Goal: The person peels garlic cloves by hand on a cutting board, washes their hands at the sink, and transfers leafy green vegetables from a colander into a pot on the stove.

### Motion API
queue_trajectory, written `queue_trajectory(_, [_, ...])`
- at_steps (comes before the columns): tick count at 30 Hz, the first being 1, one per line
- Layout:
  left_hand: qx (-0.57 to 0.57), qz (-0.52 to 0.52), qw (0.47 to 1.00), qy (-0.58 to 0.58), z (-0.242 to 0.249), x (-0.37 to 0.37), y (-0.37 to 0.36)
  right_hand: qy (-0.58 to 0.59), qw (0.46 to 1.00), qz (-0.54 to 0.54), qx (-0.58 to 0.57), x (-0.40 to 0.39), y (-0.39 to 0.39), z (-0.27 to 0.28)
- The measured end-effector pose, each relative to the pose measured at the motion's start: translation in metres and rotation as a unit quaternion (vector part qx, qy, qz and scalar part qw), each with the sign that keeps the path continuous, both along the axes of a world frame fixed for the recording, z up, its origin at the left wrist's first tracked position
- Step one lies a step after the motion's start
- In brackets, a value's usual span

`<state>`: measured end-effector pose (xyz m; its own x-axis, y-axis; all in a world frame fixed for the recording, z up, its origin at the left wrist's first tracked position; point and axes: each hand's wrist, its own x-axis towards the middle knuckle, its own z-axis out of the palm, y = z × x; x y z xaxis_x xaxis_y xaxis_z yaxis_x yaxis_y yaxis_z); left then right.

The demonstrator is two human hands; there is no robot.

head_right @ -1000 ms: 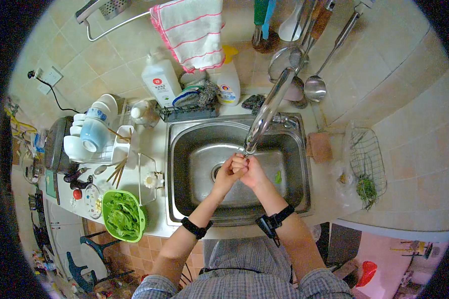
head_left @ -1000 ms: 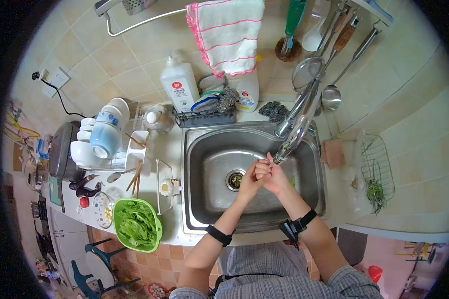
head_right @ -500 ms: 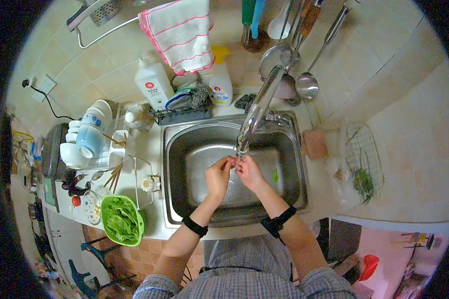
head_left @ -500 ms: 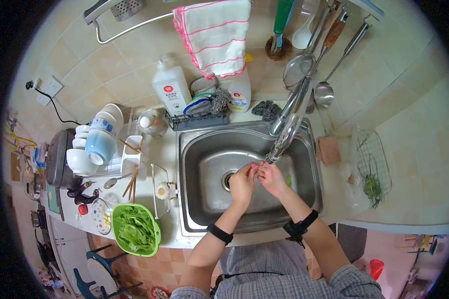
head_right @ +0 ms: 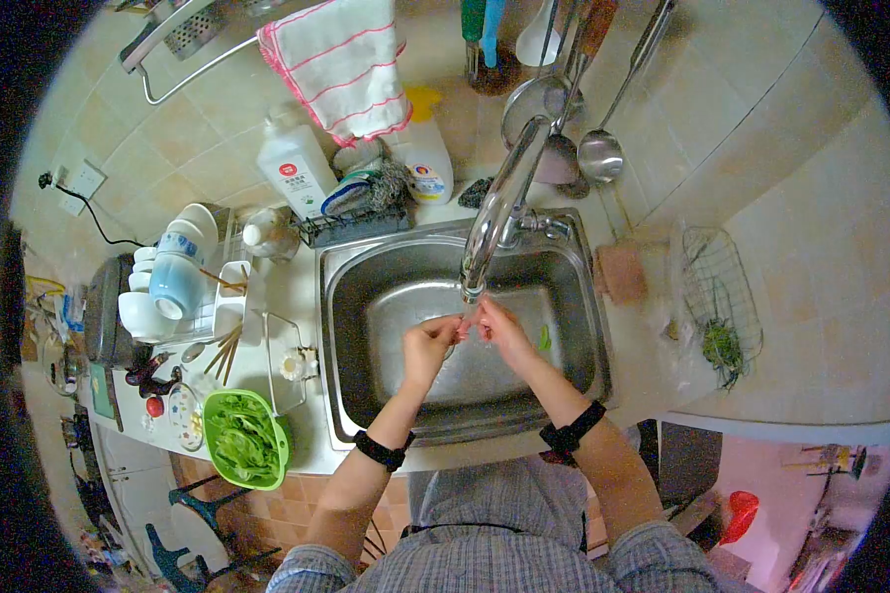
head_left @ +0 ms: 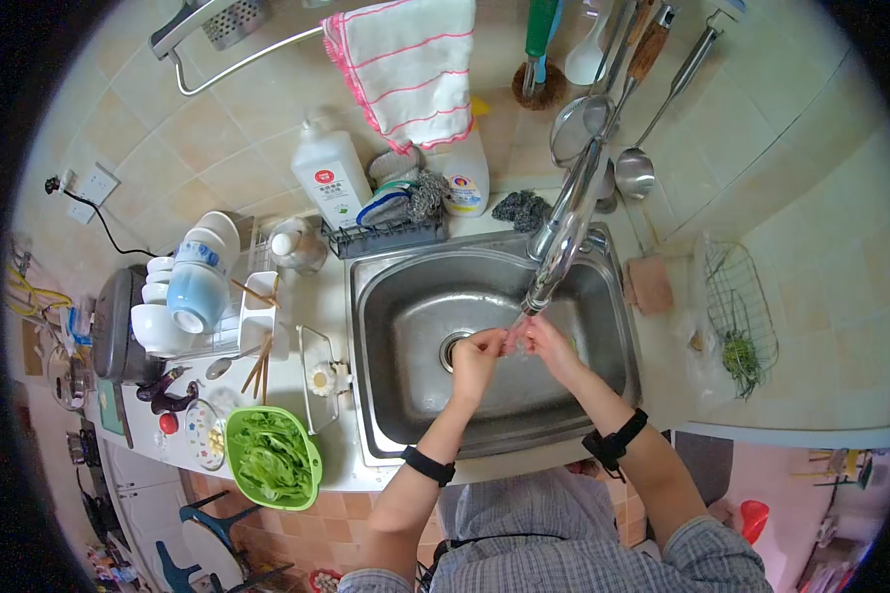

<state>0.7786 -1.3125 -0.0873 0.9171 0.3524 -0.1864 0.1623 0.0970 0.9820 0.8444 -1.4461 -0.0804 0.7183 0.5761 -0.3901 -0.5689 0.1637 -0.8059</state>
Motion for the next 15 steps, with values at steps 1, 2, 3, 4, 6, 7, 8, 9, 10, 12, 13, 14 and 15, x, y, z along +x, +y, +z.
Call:
queue_trajectory(1, [-0.03,-0.044,0.999,0.006,0.0,0.001,0.0,-0.088,0.994,0.056,-0.042,0.0,-0.002,-0.006])
queue_trajectory(2, [-0.06,-0.088,0.994,0.013,0.0,0.001,0.0,-0.086,0.994,0.057,-0.041,-0.002,-0.002,-0.013])
queue_trajectory(3, [-0.06,-0.087,0.994,0.013,-0.002,0.002,0.0,-0.123,0.99,0.006,-0.067,-0.004,0.001,-0.009])
queue_trajectory(4, [-0.137,-0.084,0.987,0.006,-0.003,0.003,0.0,-0.159,0.982,-0.046,-0.093,-0.006,0.003,-0.005])
queue_trajectory(6, [-0.213,-0.082,0.974,0.0,-0.003,0.004,0.002,-0.188,0.976,-0.045,-0.104,-0.006,0.001,0.005])
queue_trajectory(7, [-0.199,-0.108,0.974,0.003,0.0,0.004,0.006,-0.217,0.968,-0.043,-0.115,-0.006,0.0,0.007])
queue_trajectory(8, [-0.184,-0.134,0.974,0.006,0.002,0.005,0.009,-0.217,0.969,-0.043,-0.114,-0.004,-0.002,0.001])
queue_trajectory(9, [-0.184,-0.135,0.974,0.006,0.003,0.005,0.012,-0.262,0.955,-0.01,-0.138,-0.001,-0.003,-0.001])
queue_trajectory(10, [-0.134,-0.123,0.983,0.041,0.003,0.005,0.015,-0.306,0.938,0.023,-0.16,0.0,-0.004,-0.004])
queue_trajectory(12, [-0.083,-0.111,0.988,0.075,0.002,0.005,0.018,-0.431,0.878,0.064,-0.199,-0.007,-0.01,0.015])
queue_trajectory(13, [-0.101,-0.097,0.989,0.041,-0.001,0.004,0.019,-0.546,0.798,0.105,-0.233,-0.01,-0.012,0.029])
queue_trajectory(14, [-0.119,-0.083,0.989,0.008,-0.003,0.003,0.02,-0.546,0.798,0.104,-0.233,-0.011,-0.013,0.033])
queue_trajectory(15, [-0.12,-0.084,0.989,0.008,-0.003,0.003,0.02,-0.603,0.743,0.128,-0.26,-0.011,-0.017,0.035])
